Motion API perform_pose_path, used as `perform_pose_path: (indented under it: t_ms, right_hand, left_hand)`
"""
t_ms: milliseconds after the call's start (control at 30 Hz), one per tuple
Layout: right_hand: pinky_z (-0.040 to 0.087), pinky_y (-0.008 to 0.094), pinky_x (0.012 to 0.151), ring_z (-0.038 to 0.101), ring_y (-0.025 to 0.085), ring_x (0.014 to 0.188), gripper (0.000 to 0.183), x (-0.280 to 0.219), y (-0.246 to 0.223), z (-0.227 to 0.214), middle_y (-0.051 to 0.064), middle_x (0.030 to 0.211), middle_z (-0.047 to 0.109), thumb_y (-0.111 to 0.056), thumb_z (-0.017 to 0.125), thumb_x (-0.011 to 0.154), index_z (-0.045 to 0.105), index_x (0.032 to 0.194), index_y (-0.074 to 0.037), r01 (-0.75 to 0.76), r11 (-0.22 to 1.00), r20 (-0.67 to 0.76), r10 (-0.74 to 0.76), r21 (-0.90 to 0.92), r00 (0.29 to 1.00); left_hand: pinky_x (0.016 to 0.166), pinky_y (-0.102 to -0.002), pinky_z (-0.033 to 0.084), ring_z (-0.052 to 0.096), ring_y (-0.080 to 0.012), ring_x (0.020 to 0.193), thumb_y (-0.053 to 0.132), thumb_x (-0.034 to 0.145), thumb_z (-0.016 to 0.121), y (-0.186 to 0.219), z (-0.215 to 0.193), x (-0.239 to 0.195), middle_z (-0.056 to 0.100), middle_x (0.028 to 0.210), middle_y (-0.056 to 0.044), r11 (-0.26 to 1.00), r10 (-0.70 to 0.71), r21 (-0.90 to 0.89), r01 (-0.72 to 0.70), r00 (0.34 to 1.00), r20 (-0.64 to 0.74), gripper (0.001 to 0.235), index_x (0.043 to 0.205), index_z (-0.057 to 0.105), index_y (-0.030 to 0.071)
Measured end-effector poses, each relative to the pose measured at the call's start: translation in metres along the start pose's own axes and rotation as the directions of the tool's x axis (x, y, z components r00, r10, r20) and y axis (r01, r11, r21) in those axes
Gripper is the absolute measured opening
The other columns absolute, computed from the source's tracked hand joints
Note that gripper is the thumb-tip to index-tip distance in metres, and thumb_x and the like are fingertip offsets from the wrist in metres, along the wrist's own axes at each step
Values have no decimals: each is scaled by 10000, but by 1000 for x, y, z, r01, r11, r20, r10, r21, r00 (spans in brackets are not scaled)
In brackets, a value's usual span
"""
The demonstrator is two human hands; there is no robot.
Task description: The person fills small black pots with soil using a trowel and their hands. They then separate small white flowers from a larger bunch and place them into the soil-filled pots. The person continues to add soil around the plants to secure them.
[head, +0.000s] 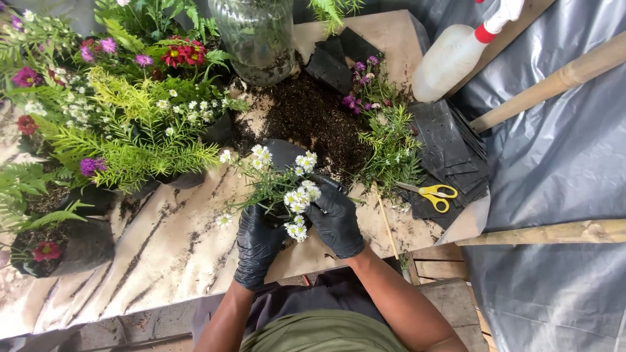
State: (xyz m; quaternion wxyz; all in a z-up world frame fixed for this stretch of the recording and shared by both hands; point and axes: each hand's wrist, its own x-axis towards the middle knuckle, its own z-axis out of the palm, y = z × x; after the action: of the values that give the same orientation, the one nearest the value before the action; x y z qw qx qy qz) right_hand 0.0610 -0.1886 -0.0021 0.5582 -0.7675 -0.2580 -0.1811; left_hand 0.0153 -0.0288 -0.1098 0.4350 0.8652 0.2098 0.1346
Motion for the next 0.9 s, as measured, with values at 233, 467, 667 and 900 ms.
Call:
perform_pose_path:
  t_ms: [233,467,667,900]
  right_hand:
    - [634,523,848,705,404,1043,298,-49,113,32,192,1107,746,-56,811,789,737,1076,-23,85,955,74,-67,-285,995]
    - [608,558,864,682,421,1069,417,-21,74,21,196,1170,723,-200,767,816,759,1205,-53,81,924,108,-44,-375,993]
    - [595,594,920,689,439,1076,648,-21,74,23,193,1051,734,-244,808,829,608,1398,-7,6,928,102,35,-372,994]
    - [549,581,983,641,440,1188,559,-16,61,24,178,1185,711,-338,799,869,651,1339,-75,-132,946,96,167,-297,981]
  left_hand:
    - [702,-450,587,748,-329,789,157,562,869,-14,12,-2,745,732,-42,996,23,-88,-20,999,35,443,970,695,158]
    - [688,-467,578,748,-358,789,187,595,865,-26,17,-3,765,749,-85,998,-13,-52,17,997,71,408,946,667,123]
    - [725,-476,584,746,-368,855,236,574,896,-15,16,-6,778,803,-88,997,-14,-76,19,997,77,483,983,661,135]
    - [701,-478,583,734,-358,812,219,575,889,-14,13,1,745,762,-93,1000,-8,-16,8,999,54,420,900,638,131]
